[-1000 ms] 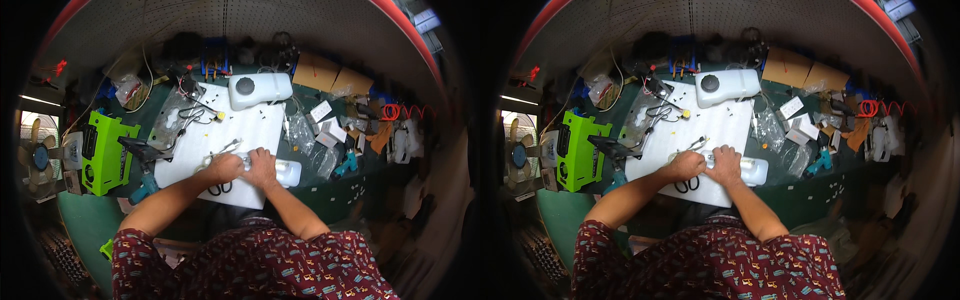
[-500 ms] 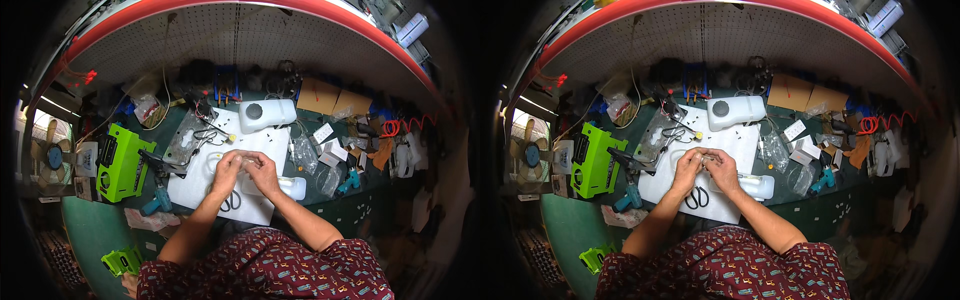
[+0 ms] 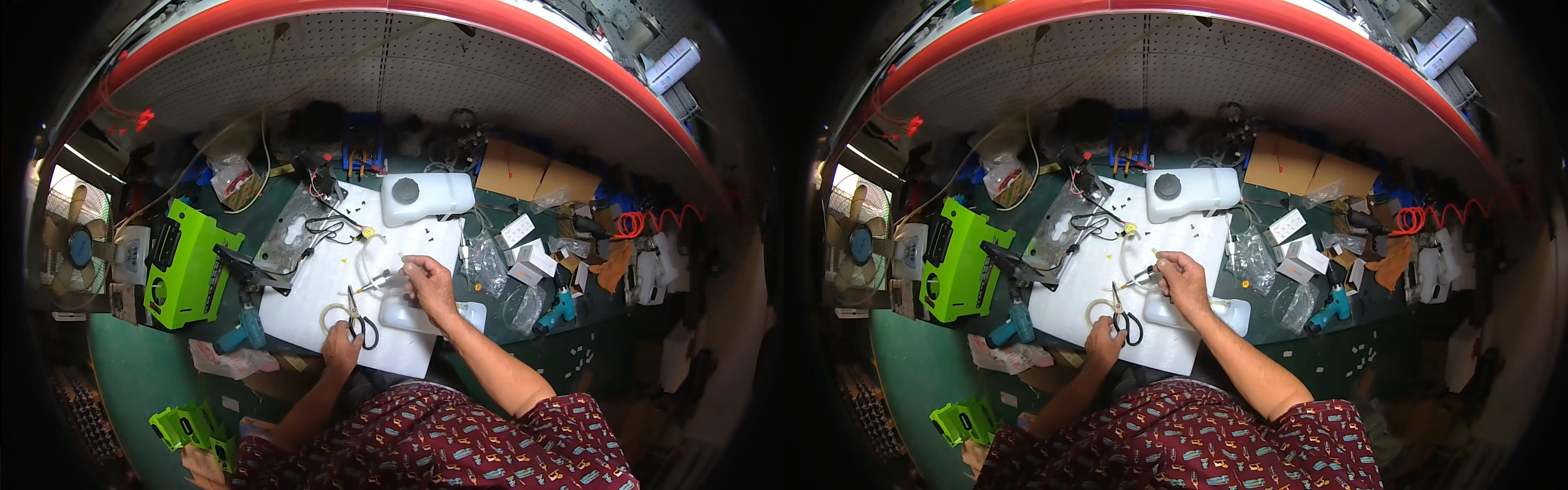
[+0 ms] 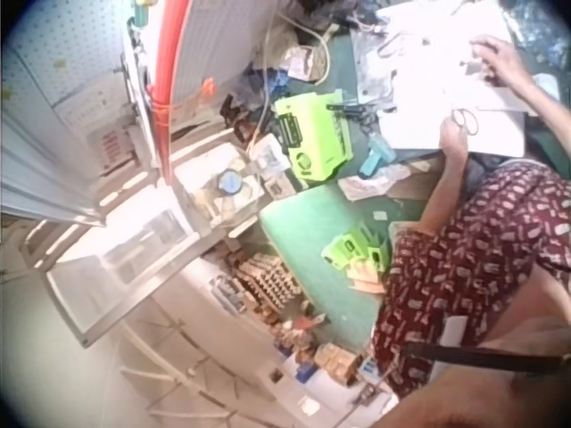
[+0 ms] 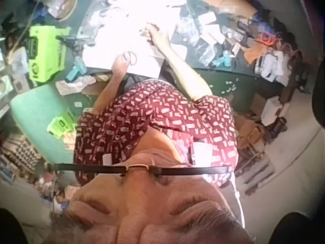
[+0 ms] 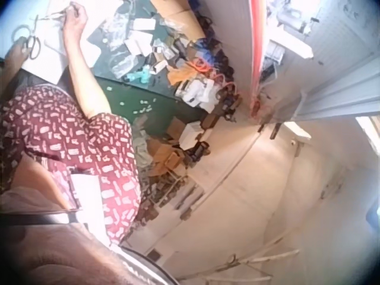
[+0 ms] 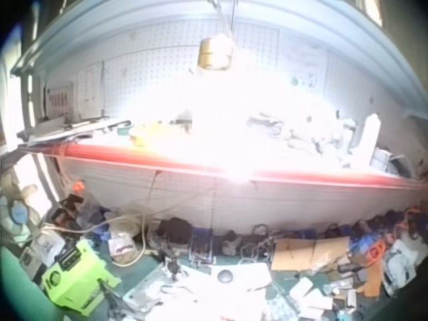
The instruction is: The person assembles white plastic containers by inserting cylindrical components into openings and securing them with tools. They handle multiple containers, using a drill and other hand tools to attach parts and tighten fittings.
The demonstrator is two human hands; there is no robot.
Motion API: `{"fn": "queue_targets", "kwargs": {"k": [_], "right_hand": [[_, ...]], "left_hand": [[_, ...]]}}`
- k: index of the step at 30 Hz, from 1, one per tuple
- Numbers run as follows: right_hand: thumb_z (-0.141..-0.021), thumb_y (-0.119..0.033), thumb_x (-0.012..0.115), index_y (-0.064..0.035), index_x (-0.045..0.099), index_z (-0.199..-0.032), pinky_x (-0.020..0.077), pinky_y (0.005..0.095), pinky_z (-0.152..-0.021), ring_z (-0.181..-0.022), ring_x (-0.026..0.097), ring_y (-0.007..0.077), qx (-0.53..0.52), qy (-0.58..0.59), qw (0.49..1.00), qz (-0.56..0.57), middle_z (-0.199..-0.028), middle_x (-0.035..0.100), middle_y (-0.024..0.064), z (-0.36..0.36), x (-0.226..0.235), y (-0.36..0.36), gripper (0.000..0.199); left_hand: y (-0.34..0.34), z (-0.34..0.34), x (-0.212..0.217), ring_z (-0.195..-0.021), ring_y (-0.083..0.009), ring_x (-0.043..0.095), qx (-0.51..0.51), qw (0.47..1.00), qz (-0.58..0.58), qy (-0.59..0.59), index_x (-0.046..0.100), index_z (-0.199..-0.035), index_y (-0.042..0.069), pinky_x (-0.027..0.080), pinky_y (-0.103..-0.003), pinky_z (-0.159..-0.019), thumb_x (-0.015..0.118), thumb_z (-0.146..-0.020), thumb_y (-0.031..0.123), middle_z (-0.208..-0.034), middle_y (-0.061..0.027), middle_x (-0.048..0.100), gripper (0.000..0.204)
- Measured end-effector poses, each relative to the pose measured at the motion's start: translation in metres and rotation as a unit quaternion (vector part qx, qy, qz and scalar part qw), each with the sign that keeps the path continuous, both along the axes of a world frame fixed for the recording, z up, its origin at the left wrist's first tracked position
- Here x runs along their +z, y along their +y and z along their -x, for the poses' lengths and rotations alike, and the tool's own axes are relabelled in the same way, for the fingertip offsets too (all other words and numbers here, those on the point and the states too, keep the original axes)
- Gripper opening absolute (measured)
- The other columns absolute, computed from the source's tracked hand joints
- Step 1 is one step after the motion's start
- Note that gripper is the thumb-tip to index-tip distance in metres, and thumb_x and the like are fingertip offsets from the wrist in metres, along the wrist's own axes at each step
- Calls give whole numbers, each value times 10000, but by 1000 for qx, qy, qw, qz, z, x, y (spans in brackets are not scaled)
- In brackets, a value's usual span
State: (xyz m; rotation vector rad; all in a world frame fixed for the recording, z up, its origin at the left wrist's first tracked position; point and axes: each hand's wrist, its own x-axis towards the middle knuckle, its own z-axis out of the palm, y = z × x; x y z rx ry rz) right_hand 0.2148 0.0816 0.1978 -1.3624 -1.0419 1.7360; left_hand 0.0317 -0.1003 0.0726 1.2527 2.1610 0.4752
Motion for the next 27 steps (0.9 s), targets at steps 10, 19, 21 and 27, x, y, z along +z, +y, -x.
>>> {"fn": "queue_targets", "kwargs": {"k": [10, 19, 21, 27], "right_hand": [[-1033, -208, 687, 13, 660, -1224, 438, 221, -520, -618, 560, 68, -6, 13, 999, 36, -992, 746, 73, -13, 20, 1, 293], [-1044, -185, 672, 5, 668, -1225, 446, 222, -518, -609, 563, 67, -13, 38, 999, 30, -975, 741, 63, -18, 12, -3, 263], [-1054, -185, 655, -1, 668, -1249, 439, 204, -507, -615, 562, 44, 1, 20, 1000, 22, -962, 747, 52, -18, 14, -5, 268], [-1055, -180, 649, 13, 681, -1249, 454, 204, -548, -619, 554, 44, 27, -14, 1000, 3, -929, 744, 40, -20, 16, -11, 276]], "left_hand": [[13, 3, -19, -1002, -458, 692, 56, 996, 27, 60, 554, -1124, 25, 552, -543, -871, 905, -779, 313, -1080, -222, 689, 570], [-3, -23, -19, -1010, -435, 728, 17, 988, 149, 27, 652, -1122, -7, 571, -533, -897, 888, -773, 361, -1014, -255, 746, 559], [-5, -28, -35, -986, -426, 731, 71, 987, 140, 22, 665, -1093, 7, 574, -519, -876, 873, -754, 317, -1000, -236, 752, 505], [-12, -3, -50, -839, -359, 731, 148, 974, 103, -138, 702, -852, 55, 570, -453, -769, 815, -709, 249, -851, -155, 750, 266]]}}
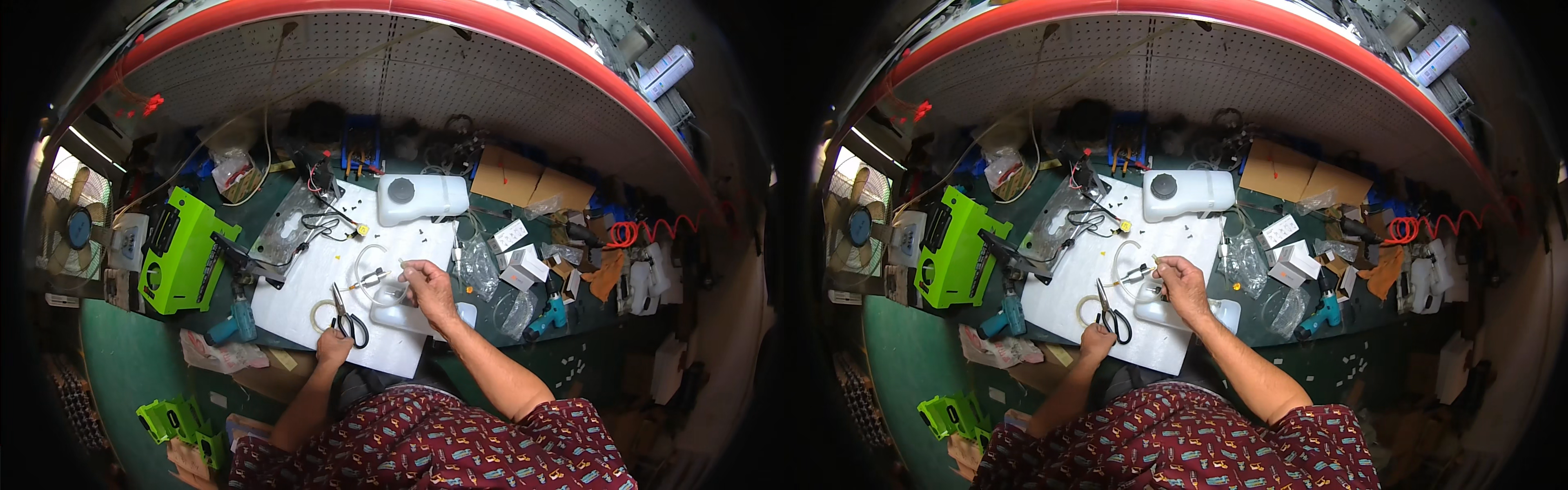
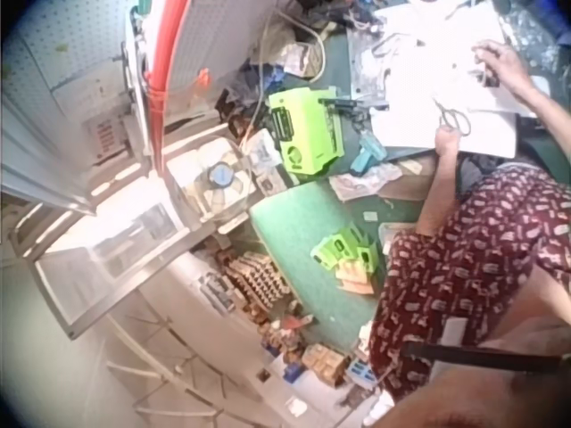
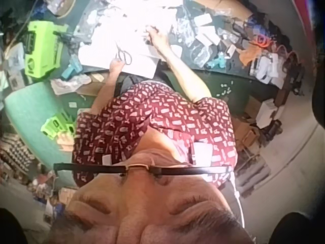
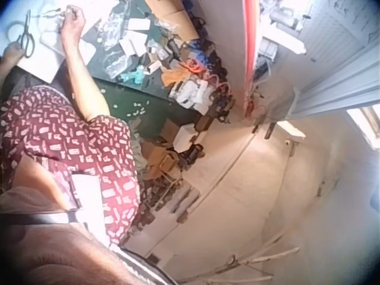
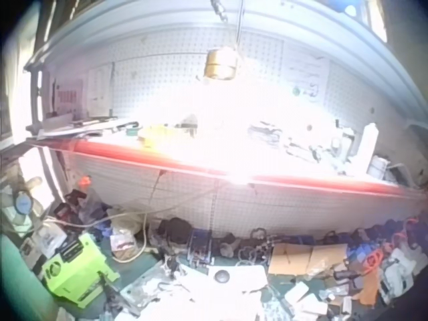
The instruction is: The person assembles white plastic containers by inserting cylindrical components into openings and securing them with tools. They handle multiple containers, using a drill and other hand tools to attach parts and tighten fittings.
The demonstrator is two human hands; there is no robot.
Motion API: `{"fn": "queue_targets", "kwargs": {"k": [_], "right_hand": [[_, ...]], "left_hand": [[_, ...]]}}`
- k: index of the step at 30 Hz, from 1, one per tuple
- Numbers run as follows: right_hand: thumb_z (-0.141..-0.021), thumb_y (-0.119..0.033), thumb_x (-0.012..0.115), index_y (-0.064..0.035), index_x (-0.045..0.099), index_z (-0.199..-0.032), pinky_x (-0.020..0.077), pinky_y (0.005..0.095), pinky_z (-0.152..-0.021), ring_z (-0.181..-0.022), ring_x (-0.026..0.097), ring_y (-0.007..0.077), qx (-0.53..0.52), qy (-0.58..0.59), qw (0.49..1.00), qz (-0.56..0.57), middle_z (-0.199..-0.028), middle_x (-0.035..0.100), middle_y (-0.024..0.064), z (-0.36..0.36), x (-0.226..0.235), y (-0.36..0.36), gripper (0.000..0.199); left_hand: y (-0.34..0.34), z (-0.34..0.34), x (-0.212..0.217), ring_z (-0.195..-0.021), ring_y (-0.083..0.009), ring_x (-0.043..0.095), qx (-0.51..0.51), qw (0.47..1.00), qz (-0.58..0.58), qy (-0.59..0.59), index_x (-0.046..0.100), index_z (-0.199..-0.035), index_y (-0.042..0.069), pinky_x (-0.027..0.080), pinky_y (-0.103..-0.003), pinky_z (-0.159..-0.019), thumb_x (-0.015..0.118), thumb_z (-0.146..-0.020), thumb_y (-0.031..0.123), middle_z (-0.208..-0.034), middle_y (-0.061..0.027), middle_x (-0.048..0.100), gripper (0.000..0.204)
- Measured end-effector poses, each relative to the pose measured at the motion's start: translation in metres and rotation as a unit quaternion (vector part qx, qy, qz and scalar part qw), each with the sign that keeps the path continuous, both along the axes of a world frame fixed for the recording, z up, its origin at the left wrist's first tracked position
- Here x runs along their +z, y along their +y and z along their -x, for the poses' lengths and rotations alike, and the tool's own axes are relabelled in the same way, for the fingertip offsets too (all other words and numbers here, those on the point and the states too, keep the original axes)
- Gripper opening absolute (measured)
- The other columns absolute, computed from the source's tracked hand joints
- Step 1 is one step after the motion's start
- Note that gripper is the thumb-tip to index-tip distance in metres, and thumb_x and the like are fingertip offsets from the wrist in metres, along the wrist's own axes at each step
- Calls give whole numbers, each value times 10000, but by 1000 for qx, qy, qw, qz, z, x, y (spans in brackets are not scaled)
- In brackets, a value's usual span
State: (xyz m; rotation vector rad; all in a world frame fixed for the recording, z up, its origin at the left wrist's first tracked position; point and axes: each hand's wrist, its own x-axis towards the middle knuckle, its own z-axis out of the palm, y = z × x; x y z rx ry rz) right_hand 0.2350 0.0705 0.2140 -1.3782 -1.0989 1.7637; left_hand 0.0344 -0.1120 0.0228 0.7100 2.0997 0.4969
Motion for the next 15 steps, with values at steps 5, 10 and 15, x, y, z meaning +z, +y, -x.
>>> {"fn": "queue_targets", "kwargs": {"k": [5, 10, 15], "right_hand": [[-1045, -173, 652, 25, 684, -1241, 478, 211, -604, -650, 562, 50, 12, -4, 1000, 2, -923, 738, 37, 0, -8, -5, 281], [-1039, -179, 664, 28, 700, -1212, 487, 212, -630, -699, 590, 54, 23, -1, 999, -28, -911, 735, 36, 4, -5, -10, 272], [-1036, -195, 679, 20, 725, -1177, 497, 231, -644, -723, 604, 62, 64, -38, 995, -68, -888, 734, 27, 1, -9, -13, 261]], "left_hand": [[8, -14, -26, -732, -325, 711, 46, 999, 17, -19, 691, -753, 40, 555, -433, -715, 871, -660, 345, -749, -139, 723, 366], [9, -22, -39, -692, -278, 676, 174, 982, -54, -47, 684, -810, 34, 532, -436, -684, 853, -725, 284, -759, -116, 713, 314], [-21, -4, 11, -864, -248, 693, 42, 948, -242, -201, 522, -1315, -12, 568, -395, -803, 759, -775, 104, -1004, -126, 686, 601]]}}
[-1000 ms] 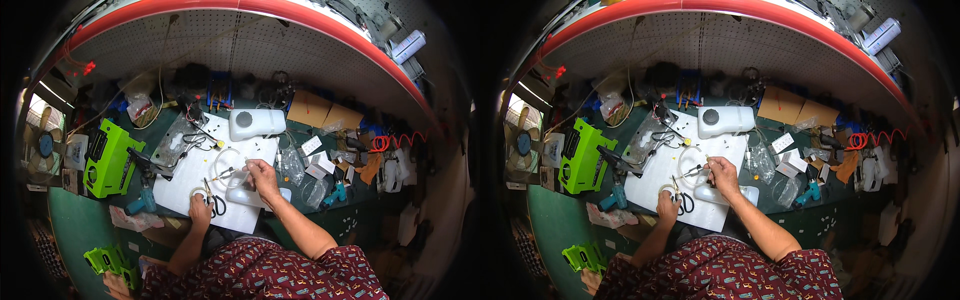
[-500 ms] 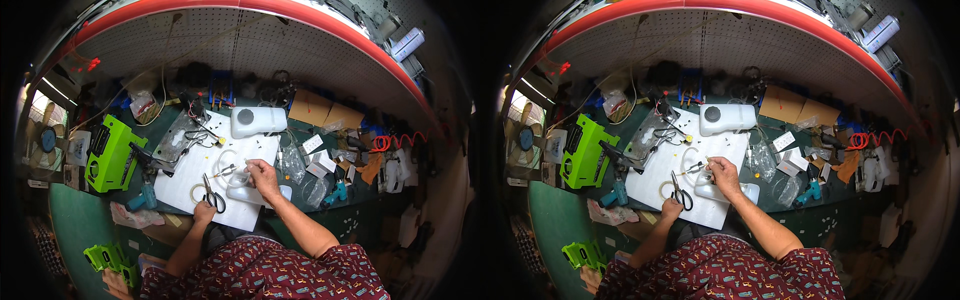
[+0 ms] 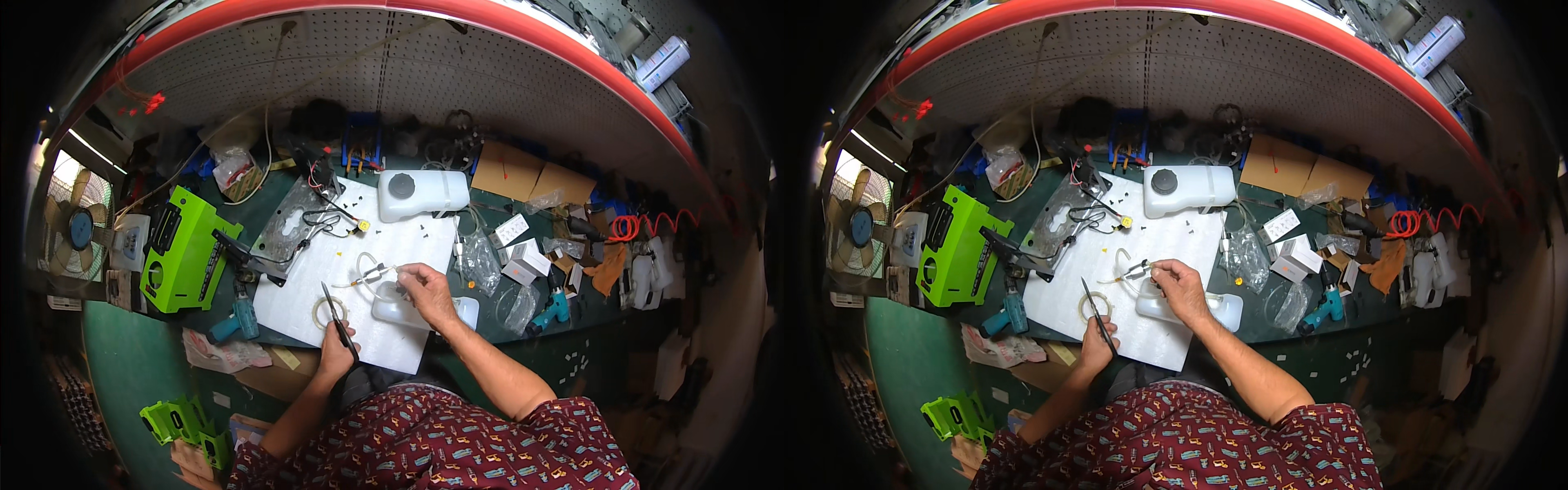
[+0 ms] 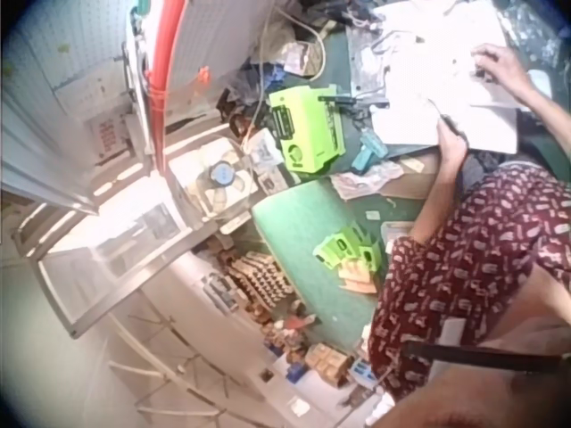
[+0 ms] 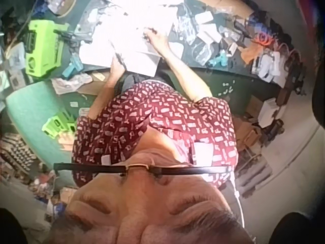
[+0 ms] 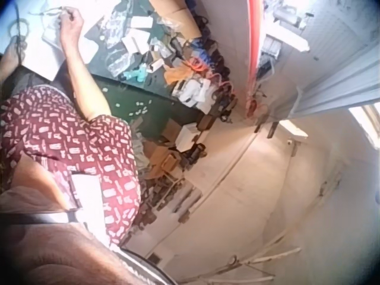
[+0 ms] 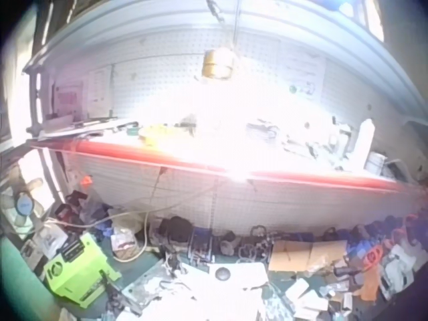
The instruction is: The person assembles white plastic containers by inserting cylindrical components into openings and securing them with tools. They handle multiple containers, using a drill and other hand tools to attach parts and tighten fittings.
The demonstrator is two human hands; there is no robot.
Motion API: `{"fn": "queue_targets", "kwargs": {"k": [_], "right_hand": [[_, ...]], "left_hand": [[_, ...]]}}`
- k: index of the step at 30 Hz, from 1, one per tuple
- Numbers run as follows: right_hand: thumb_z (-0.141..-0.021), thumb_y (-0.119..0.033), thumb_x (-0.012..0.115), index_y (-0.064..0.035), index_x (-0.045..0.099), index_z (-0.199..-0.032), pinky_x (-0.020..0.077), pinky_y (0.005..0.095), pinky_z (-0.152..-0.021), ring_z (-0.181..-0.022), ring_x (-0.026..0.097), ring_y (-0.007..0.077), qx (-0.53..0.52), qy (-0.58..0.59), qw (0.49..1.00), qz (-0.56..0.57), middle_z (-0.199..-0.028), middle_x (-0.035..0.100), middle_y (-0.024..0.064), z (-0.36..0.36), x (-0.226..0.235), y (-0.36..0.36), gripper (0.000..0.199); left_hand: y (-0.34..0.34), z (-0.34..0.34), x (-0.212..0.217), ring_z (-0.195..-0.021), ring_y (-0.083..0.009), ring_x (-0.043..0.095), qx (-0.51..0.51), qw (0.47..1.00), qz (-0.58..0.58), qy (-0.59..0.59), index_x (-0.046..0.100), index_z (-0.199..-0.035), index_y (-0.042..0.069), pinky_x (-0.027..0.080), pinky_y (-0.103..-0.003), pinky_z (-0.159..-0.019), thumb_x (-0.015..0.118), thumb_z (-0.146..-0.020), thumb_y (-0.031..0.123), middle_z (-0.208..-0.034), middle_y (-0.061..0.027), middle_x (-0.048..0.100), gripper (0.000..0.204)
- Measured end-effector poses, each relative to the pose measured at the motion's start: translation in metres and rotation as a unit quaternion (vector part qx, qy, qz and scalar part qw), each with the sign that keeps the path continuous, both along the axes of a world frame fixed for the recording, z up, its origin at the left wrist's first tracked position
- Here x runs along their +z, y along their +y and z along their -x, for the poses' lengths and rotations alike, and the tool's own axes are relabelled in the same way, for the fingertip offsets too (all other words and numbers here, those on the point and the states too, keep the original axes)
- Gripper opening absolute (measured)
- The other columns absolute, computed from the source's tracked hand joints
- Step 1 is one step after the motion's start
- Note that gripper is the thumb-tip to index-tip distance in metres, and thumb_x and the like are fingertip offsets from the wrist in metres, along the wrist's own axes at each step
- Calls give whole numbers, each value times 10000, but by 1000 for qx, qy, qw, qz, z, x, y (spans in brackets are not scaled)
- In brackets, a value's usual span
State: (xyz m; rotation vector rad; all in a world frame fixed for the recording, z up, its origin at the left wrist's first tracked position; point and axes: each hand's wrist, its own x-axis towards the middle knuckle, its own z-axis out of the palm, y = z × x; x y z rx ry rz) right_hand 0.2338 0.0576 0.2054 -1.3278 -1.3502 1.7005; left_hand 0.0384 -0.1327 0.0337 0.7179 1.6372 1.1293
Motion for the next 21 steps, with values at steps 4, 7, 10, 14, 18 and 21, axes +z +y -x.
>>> {"fn": "queue_targets", "kwargs": {"k": [4, 7, 10, 14, 18, 21], "right_hand": [[-1039, -215, 682, 9, 731, -1182, 499, 238, -648, -723, 600, 62, 2, -11, 1000, -2, -891, 736, 18, -3, -4, -3, 270], [-1039, -218, 679, 3, 735, -1184, 494, 239, -650, -723, 595, 60, 15, -1, 1000, -2, -891, 733, 14, 4, 0, -6, 270], [-1037, -212, 677, 0, 741, -1181, 488, 236, -652, -720, 585, 58, 36, 4, 999, -7, -881, 727, 12, 8, 4, -9, 264], [-1032, -218, 680, 6, 754, -1149, 481, 242, -651, -716, 581, 59, 57, -10, 998, -19, -863, 722, 5, 10, 5, -8, 264], [-1024, -235, 683, 14, 765, -1128, 490, 261, -671, -740, 605, 76, 77, -36, 996, -19, -866, 731, 13, 4, 4, -4, 281], [-1023, -248, 678, 21, 766, -1134, 510, 280, -718, -792, 638, 103, 96, -52, 994, -27, -882, 744, 37, 4, 9, -5, 304]], "left_hand": [[22, 3, 117, -1001, -267, 667, -227, 970, -46, 70, 454, -1437, -3, 549, -389, -909, 744, -744, 77, -1141, -137, 653, 756], [44, 1, 135, -1086, -268, 668, -274, 961, -1, 21, 444, -1450, 11, 529, -379, -984, 728, -733, 42, -1151, -144, 666, 773], [55, 4, 130, -1112, -255, 675, -305, 951, 18, 42, 442, -1456, 19, 532, -370, -999, 723, -728, 23, -1169, -150, 678, 781], [63, 7, 124, -1096, -254, 687, -317, 945, 16, 75, 458, -1417, 11, 548, -368, -966, 736, -724, 39, -1187, -157, 692, 747], [72, 9, 140, -1092, -258, 689, -335, 940, 42, 53, 466, -1390, 9, 549, -364, -968, 736, -727, 58, -1193, -155, 697, 718], [74, 11, 139, -1083, -252, 692, -341, 937, 38, 62, 464, -1389, 7, 553, -360, -959, 732, -729, 62, -1204, -153, 700, 714]]}}
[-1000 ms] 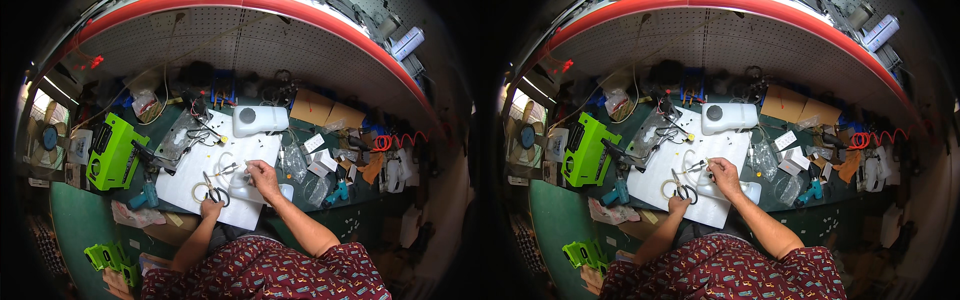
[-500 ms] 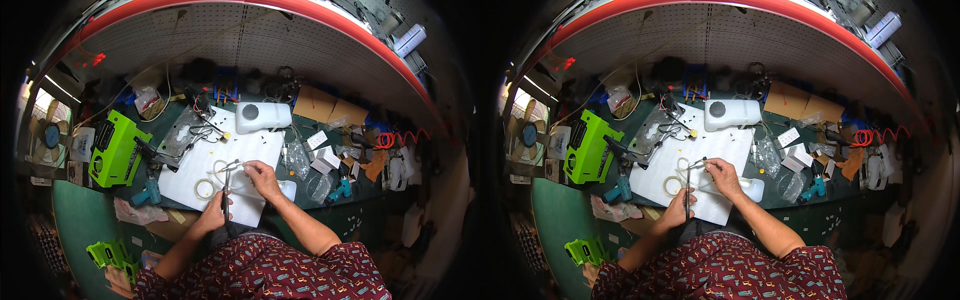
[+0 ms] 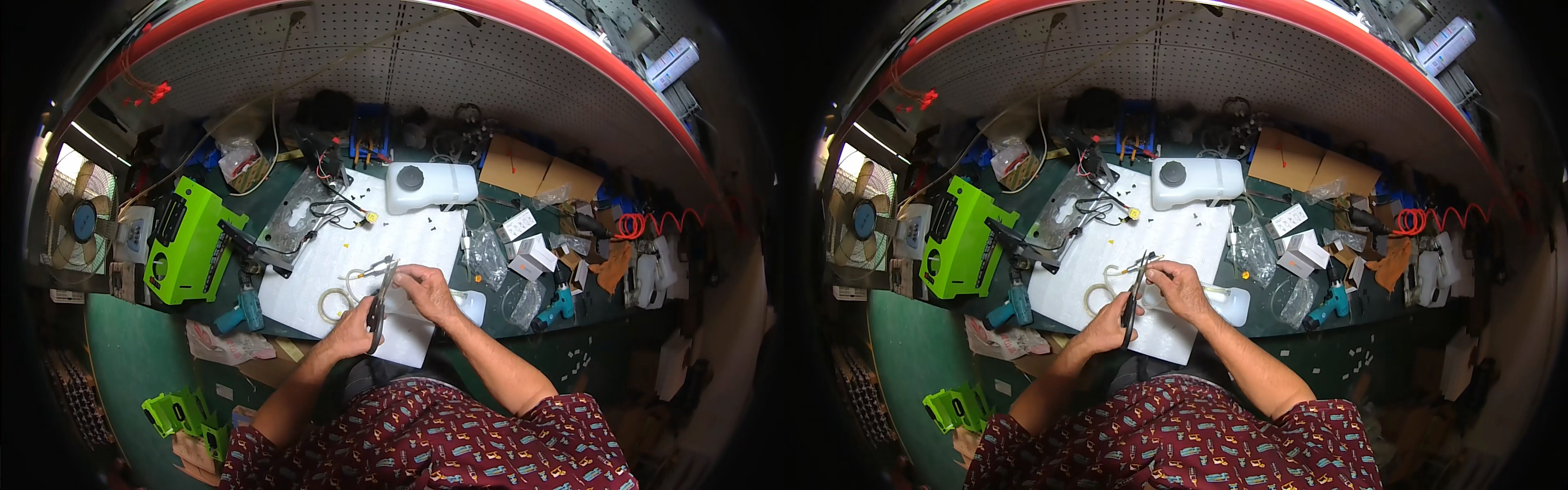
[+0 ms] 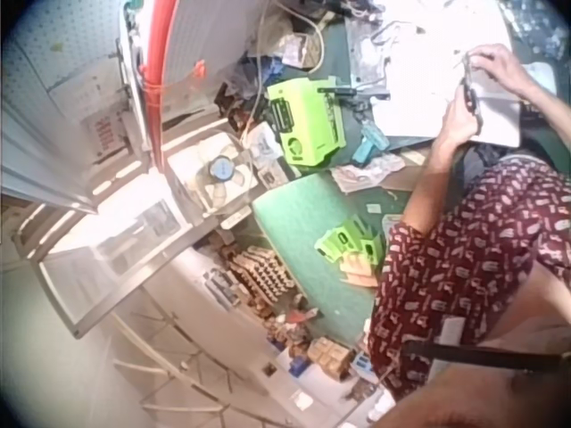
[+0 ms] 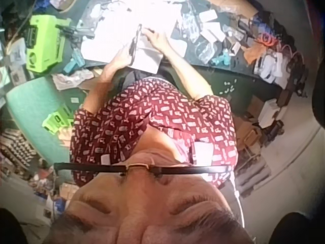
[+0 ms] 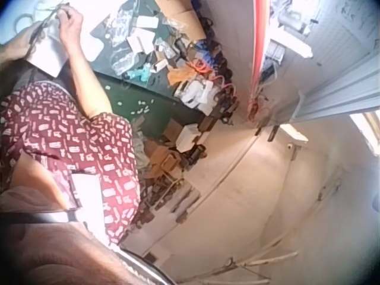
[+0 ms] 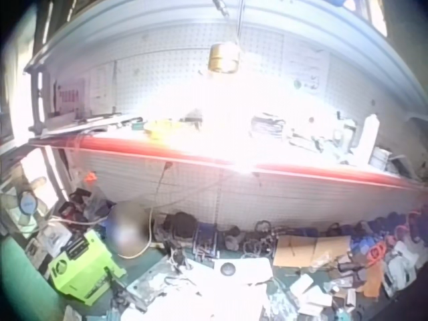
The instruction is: The person assembles white plastic containers by inserting cylindrical components into openings and securing them with tools. They handle multiple containers, using a drill and other hand tools to attach parts and tighten fittings.
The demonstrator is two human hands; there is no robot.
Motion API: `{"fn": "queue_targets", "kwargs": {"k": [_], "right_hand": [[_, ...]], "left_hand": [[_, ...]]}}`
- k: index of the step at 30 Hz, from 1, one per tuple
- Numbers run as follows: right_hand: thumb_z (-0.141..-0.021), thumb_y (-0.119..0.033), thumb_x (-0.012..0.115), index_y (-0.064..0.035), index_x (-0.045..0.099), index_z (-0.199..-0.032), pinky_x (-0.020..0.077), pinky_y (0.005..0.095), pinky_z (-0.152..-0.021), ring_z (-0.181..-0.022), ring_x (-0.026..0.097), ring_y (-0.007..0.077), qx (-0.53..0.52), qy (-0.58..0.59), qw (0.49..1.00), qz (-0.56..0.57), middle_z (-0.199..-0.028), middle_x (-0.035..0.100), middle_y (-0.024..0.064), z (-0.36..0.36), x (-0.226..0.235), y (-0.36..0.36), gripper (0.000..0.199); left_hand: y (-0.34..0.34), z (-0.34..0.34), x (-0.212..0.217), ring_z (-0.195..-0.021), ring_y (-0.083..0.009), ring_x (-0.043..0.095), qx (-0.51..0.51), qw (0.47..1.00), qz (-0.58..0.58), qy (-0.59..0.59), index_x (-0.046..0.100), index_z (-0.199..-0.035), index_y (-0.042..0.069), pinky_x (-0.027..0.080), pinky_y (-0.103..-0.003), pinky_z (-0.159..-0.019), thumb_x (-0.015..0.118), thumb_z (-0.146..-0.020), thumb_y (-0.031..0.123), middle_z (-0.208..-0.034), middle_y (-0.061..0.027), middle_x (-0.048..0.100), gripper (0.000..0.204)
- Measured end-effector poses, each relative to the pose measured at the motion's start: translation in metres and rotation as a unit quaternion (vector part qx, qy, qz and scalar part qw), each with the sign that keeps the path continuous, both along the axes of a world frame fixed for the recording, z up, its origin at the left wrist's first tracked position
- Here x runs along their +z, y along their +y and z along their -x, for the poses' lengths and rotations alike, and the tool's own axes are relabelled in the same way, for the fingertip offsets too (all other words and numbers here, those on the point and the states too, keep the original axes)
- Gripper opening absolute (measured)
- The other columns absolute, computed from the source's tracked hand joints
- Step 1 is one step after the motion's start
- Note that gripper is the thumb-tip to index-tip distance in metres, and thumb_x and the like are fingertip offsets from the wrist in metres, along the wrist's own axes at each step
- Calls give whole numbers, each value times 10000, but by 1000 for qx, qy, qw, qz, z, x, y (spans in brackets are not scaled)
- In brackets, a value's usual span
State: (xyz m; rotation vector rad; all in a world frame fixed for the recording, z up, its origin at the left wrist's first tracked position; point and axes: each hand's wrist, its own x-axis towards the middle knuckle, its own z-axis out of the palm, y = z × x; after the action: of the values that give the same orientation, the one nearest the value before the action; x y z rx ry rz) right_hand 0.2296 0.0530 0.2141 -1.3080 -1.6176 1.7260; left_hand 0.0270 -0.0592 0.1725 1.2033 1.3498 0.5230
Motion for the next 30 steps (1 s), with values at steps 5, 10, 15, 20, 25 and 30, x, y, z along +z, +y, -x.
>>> {"fn": "queue_targets", "kwargs": {"k": [5, 10, 15, 20, 25, 30], "right_hand": [[-1025, -262, 667, 36, 762, -1144, 528, 302, -779, -854, 670, 139, 17, -11, 999, -25, -896, 755, 75, -2, 0, 4, 335], [-1023, -257, 668, 44, 764, -1141, 538, 308, -786, -842, 679, 151, 24, -32, 998, -57, -887, 759, 89, -5, -5, 10, 337], [-1014, -214, 679, 46, 766, -1137, 548, 306, -772, -819, 684, 148, -1, -23, 999, -47, -877, 765, 90, -9, -24, 15, 301], [-1005, -172, 690, 38, 766, -1090, 538, 280, -739, -786, 666, 118, -72, -27, 995, -64, -857, 754, 65, -25, -34, 26, 239], [-1020, -168, 680, -1, 749, -1118, 416, 218, -587, -651, 508, 28, -164, -15, 986, 0, -849, 727, -4, -64, -6, 32, 205], [-1042, -187, 662, -36, 700, -1148, 430, 204, -532, -609, 526, 40, -284, 16, 958, 23, -889, 735, 18, -111, 8, 24, 189]], "left_hand": [[4, 3, 1, -1066, -236, 696, -19, 1000, -11, 15, 473, -1407, -4, 563, -358, -934, 719, -755, 50, -1196, -150, 719, 700], [5, 1, -4, -980, -208, 708, -6, 1000, 23, -11, 507, -1400, -23, 575, -346, -882, 708, -825, 27, -1112, -133, 744, 611], [-1, 3, -17, -892, -143, 691, -1, 997, 57, -43, 543, -1381, -19, 562, -293, -801, 671, -892, 15, -1029, -104, 744, 506], [-24, 12, -24, -820, -84, 636, 233, 956, 35, -175, 560, -1370, -7, 516, -255, -715, 680, -917, -8, -946, -55, 707, 468], [-44, 75, -76, -929, -521, 685, 178, 923, -18, 341, 592, -1215, 29, 522, -598, -835, 750, -891, 262, -1002, -282, 725, 429], [-36, 109, -107, -1041, -469, 694, 141, 890, 83, 426, 596, -1304, 18, 525, -555, -945, 777, -864, 260, -1065, -232, 739, 534]]}}
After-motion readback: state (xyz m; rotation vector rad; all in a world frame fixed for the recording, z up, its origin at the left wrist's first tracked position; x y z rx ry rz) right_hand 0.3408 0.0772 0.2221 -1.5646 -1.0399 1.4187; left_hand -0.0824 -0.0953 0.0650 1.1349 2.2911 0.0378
